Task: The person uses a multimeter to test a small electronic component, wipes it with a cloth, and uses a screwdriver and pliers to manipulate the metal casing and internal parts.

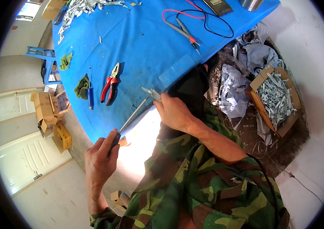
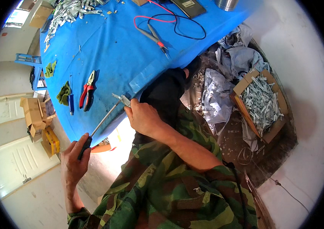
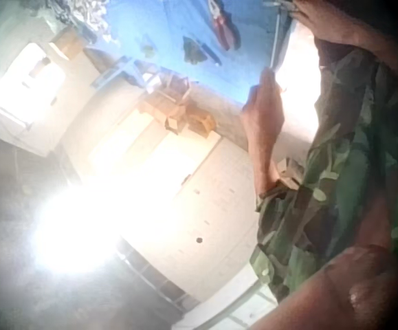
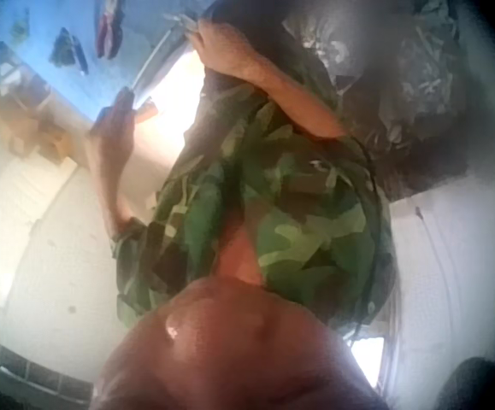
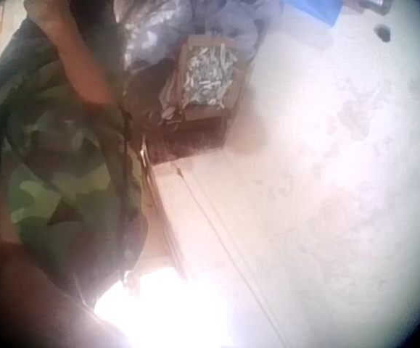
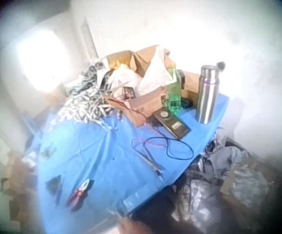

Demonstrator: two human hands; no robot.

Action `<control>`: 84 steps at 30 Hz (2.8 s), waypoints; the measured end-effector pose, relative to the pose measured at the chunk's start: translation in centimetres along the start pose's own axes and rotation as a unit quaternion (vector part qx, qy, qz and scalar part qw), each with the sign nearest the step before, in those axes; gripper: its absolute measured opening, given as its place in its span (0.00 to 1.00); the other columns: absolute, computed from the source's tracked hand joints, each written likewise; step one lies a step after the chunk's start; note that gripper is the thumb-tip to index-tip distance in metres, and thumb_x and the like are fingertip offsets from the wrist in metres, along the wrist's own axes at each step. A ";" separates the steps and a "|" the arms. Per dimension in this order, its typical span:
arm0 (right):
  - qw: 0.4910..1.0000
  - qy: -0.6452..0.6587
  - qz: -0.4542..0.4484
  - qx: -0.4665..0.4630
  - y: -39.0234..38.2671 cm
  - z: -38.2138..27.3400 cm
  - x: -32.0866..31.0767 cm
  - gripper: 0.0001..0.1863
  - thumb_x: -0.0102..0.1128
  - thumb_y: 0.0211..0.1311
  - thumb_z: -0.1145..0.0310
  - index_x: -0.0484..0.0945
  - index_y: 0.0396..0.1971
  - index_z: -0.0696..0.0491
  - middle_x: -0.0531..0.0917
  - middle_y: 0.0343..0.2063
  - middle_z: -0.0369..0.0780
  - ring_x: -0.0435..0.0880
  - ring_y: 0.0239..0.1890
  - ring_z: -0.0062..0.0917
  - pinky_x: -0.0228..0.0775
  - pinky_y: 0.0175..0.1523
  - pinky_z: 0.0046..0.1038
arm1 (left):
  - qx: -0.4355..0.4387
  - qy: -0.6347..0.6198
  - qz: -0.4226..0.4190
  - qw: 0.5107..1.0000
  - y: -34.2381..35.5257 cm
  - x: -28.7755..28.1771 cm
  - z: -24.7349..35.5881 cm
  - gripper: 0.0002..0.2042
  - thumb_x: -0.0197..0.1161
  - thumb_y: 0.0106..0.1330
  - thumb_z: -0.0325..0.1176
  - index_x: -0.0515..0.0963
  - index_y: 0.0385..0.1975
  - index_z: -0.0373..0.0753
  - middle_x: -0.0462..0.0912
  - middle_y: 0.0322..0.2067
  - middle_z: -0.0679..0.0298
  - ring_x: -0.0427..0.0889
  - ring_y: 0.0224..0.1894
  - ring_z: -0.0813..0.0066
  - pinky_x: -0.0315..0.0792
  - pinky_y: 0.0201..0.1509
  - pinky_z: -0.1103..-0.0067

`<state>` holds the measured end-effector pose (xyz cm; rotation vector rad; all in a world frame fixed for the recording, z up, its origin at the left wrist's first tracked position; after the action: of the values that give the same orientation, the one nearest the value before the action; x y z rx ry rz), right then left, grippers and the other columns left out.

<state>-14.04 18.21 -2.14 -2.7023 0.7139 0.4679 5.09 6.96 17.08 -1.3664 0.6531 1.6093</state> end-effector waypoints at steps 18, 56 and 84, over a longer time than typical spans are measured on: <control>1.000 -0.013 -0.010 -0.008 0.0 -0.2 -0.4 0.18 0.54 0.77 0.58 0.72 0.37 0.62 0.83 0.24 0.59 0.85 0.31 0.58 0.76 0.40 0.56 | -0.021 0.014 -0.021 0.999 0.2 -0.3 1.2 0.20 0.70 0.65 0.26 0.82 0.58 0.39 0.84 0.30 0.56 0.84 0.25 0.55 0.77 0.28 0.67; 0.999 0.004 -0.045 -0.026 0.3 0.5 -1.4 0.19 0.59 0.75 0.59 0.74 0.33 0.62 0.84 0.26 0.59 0.85 0.32 0.58 0.76 0.39 0.54 | -0.032 -0.096 -0.052 0.993 1.0 1.0 -2.4 0.16 0.70 0.66 0.28 0.83 0.55 0.39 0.87 0.31 0.53 0.87 0.27 0.63 0.77 0.32 0.71; 0.998 0.001 -0.043 -0.055 0.4 0.8 -1.7 0.18 0.60 0.73 0.60 0.74 0.33 0.62 0.83 0.26 0.58 0.84 0.33 0.57 0.74 0.39 0.53 | -0.040 -0.143 -0.075 0.986 1.2 1.3 -2.8 0.16 0.69 0.67 0.28 0.83 0.54 0.36 0.85 0.29 0.56 0.81 0.25 0.69 0.74 0.31 0.74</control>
<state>-15.83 18.86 -2.32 -2.8232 0.5851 0.4970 5.41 4.44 14.95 -1.1801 0.3104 1.6819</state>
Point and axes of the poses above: each hand's wrist, its own y-axis towards the middle knuckle, its own x-axis out of the palm, z = x × y, the point moved 2 cm from there along y, towards the middle knuckle
